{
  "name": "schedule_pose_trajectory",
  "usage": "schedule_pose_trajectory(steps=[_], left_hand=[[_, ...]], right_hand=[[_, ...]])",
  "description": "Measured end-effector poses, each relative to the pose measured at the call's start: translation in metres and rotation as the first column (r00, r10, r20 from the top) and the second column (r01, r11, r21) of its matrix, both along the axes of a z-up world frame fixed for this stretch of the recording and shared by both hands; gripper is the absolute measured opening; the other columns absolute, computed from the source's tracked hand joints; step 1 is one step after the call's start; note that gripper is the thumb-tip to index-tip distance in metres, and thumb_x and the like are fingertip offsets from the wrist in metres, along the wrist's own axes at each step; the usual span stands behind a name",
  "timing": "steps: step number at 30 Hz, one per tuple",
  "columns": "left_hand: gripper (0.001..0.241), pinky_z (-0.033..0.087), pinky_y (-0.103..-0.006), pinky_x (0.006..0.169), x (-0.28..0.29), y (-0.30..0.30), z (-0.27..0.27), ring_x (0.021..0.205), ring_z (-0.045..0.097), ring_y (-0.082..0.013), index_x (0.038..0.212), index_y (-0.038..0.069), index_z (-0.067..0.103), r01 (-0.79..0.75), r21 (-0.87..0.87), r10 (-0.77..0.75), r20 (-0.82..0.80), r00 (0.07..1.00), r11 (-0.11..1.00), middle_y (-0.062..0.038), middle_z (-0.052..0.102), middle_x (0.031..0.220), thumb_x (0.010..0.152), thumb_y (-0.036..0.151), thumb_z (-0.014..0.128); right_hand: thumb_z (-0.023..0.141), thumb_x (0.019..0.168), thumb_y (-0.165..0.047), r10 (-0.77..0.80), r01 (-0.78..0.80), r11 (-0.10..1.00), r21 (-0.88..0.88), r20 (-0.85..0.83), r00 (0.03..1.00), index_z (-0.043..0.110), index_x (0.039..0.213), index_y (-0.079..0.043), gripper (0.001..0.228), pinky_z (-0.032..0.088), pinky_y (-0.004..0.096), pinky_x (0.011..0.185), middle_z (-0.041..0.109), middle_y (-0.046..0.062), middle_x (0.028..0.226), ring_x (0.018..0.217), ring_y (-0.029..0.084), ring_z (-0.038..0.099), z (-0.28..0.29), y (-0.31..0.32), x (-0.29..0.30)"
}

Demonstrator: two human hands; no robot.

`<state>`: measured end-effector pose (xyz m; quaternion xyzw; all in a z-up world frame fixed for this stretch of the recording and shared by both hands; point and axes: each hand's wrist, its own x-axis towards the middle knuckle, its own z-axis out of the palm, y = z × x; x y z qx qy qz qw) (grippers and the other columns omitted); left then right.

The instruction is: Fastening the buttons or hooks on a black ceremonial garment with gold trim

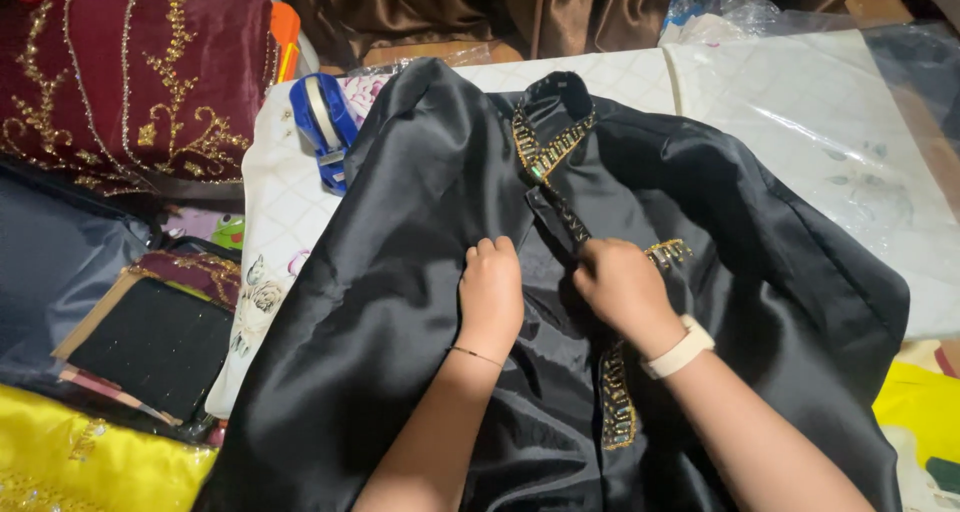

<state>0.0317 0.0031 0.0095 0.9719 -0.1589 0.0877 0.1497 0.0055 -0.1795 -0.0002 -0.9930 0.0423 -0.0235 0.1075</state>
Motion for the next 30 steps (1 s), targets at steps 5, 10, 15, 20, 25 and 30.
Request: schedule_pose_trajectory(steps=[5, 10, 15, 20, 25, 30], left_hand=[[0.010, 0.064, -0.0350, 0.070, -0.009, -0.001, 0.013, 0.084, 0.071, -0.0267, 0.092, 0.006, 0.060, -0.005, -0.026, 0.006, 0.047, 0.999, 1.000, -0.010, 0.063, 0.082, 0.091, -0.004, 0.058], [0.015, 0.062, -0.0356, 0.065, -0.005, -0.004, 0.003, 0.075, 0.071, -0.0293, 0.084, 0.006, 0.055, 0.117, -0.178, -0.106, 0.068, 0.992, 0.977, -0.010, 0.061, 0.075, 0.098, 0.005, 0.060], [0.019, 0.062, -0.0325, 0.064, -0.002, -0.009, -0.014, 0.072, 0.071, -0.0263, 0.083, 0.008, 0.053, 0.136, -0.195, -0.121, 0.088, 0.989, 0.971, -0.007, 0.059, 0.073, 0.101, 0.010, 0.057], [0.017, 0.062, -0.0326, 0.063, 0.000, -0.011, -0.027, 0.073, 0.073, -0.0265, 0.085, 0.010, 0.054, 0.123, -0.206, -0.104, 0.103, 0.989, 0.971, -0.006, 0.060, 0.073, 0.100, 0.014, 0.060], [0.014, 0.060, -0.0452, 0.066, 0.004, -0.010, -0.023, 0.079, 0.072, -0.0393, 0.093, 0.005, 0.058, 0.066, -0.446, -0.143, -0.140, 0.980, 0.893, -0.016, 0.063, 0.079, 0.102, 0.015, 0.055], [0.010, 0.060, -0.0480, 0.071, 0.006, -0.009, -0.025, 0.084, 0.072, -0.0434, 0.095, 0.004, 0.060, 0.015, -0.522, -0.156, -0.227, 0.961, 0.853, -0.019, 0.064, 0.082, 0.100, 0.011, 0.053]], right_hand=[[0.071, 0.084, -0.035, -0.161, 0.185, 0.898, 0.399, -0.093, 0.983, 0.076, 0.106, -0.018, 0.028, 0.056, 0.050, 0.084, 0.076, 0.014, 0.094, 0.100, 0.039, 0.071, -0.012, -0.010, 0.003], [0.074, 0.084, -0.028, -0.190, 0.139, 0.794, 0.592, 0.026, 0.981, 0.077, 0.106, -0.015, 0.026, 0.055, 0.047, 0.083, 0.075, 0.014, 0.097, 0.101, 0.037, 0.071, -0.004, 0.012, 0.002], [0.074, 0.085, -0.020, -0.155, 0.045, 0.763, 0.645, 0.115, 0.981, 0.078, 0.101, -0.013, 0.019, 0.054, 0.045, 0.083, 0.073, 0.014, 0.088, 0.096, 0.035, 0.071, -0.032, 0.023, 0.000], [0.071, 0.089, -0.013, -0.216, 0.041, 0.648, 0.761, 0.132, 0.968, 0.077, 0.101, -0.007, 0.014, 0.053, 0.037, 0.079, 0.069, 0.014, 0.084, 0.089, 0.022, 0.067, -0.036, 0.035, -0.005], [0.069, 0.092, -0.013, -0.296, 0.116, 0.528, 0.841, 0.055, 0.954, 0.079, 0.102, -0.010, 0.015, 0.048, 0.028, 0.068, 0.069, 0.003, 0.077, 0.078, 0.010, 0.058, -0.041, 0.042, -0.003], [0.070, 0.091, -0.014, -0.307, 0.133, 0.508, 0.851, 0.035, 0.951, 0.080, 0.103, -0.011, 0.015, 0.049, 0.027, 0.067, 0.073, 0.003, 0.077, 0.077, 0.008, 0.061, -0.032, 0.046, -0.008]])
